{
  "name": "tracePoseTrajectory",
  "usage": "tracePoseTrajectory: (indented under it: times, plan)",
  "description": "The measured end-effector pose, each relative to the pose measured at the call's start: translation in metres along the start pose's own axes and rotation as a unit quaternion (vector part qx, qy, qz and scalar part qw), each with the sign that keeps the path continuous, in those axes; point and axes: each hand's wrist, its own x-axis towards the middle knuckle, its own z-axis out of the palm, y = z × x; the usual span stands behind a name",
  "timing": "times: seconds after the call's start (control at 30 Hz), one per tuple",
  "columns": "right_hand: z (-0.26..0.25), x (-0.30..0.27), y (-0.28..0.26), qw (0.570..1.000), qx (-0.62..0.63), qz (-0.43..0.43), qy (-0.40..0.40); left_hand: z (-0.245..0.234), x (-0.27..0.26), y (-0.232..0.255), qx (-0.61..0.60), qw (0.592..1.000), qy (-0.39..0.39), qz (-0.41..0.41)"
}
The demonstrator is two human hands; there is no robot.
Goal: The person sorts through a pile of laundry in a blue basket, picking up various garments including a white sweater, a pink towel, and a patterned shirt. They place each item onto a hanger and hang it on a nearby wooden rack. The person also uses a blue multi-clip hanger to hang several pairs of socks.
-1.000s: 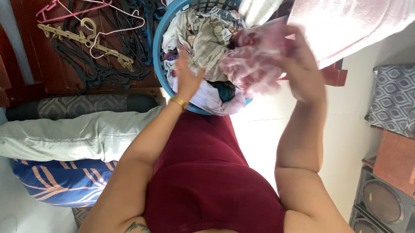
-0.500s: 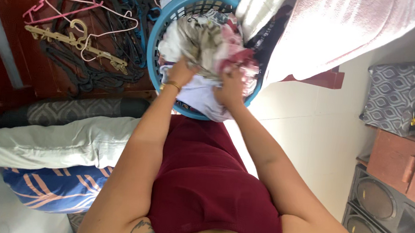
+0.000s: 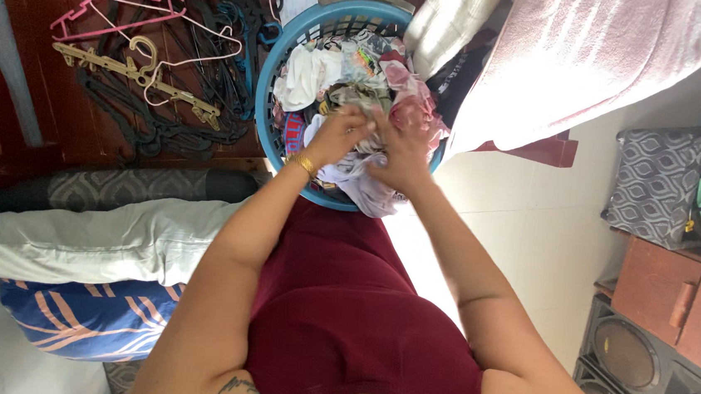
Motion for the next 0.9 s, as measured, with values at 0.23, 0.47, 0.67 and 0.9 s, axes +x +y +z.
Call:
tracePoseTrajectory:
  times: [0.23,0.47,0.67,0.9]
  plan:
    - [0.051,0.011,0.000,0.982,0.136,0.045,-0.125,0.001,0.029,-0.019,0.369,0.870,0.239,-0.225]
    - [0.067,-0.004,0.004,0.969,0.237,0.065,0.011,-0.015,0.012,-0.035,0.227,0.925,0.165,-0.258]
    - [0.022,-0.013,0.058,0.695,0.658,0.276,0.089,0.034,-0.043,0.035,0.050,0.956,-0.056,-0.284]
    - [-0.179,0.017,-0.003,0.625,0.748,0.164,0.153,0.030,-0.044,-0.005,0.239,0.930,0.115,-0.255]
